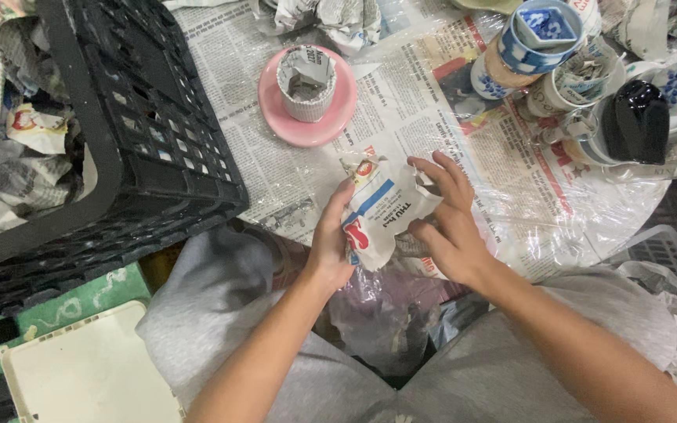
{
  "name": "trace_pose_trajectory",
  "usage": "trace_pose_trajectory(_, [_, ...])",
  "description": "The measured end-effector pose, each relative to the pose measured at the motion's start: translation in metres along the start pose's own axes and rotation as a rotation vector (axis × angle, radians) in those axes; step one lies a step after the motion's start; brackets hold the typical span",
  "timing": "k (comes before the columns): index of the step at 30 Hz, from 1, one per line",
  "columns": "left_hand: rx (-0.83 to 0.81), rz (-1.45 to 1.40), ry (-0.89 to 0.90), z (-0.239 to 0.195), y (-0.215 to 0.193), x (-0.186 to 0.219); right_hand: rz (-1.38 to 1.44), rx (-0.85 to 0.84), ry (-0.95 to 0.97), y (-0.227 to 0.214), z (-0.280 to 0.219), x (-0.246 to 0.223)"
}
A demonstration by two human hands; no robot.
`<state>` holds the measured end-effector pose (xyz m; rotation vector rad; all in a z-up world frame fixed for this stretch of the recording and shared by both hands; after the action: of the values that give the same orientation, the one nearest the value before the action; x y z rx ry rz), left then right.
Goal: The person unwraps several small ceramic items, including cups, bowls, and a glass, from newspaper and plastic packaging. They place the unwrapped items on the table and discard the wrapping materials.
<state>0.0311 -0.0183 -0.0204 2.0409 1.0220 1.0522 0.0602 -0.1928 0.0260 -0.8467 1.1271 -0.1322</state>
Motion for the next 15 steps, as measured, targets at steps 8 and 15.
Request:
trace_pose_trajectory(8, [0.003, 0.403, 0.149, -0.004, 0.010, 0.000, 0.016, 0.044, 0.032, -0.003, -0.002, 0.009])
trace_pose_trajectory(15, [0.016, 0.628, 0.085, -0.006, 0.019, 0.002, -0.180, 0.157, 0.036, -0.031, -0.011, 0.017])
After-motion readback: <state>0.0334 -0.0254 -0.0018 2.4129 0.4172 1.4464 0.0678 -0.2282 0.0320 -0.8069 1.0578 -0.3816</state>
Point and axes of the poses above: each hand's wrist, its own z-axis towards the middle knuckle, its own y-axis out of the palm, x = y × z, the point moved 4 cm from there along z, towards the middle knuckle, and after that the axes turned 1 degree about -y, right-handed, at the moved point
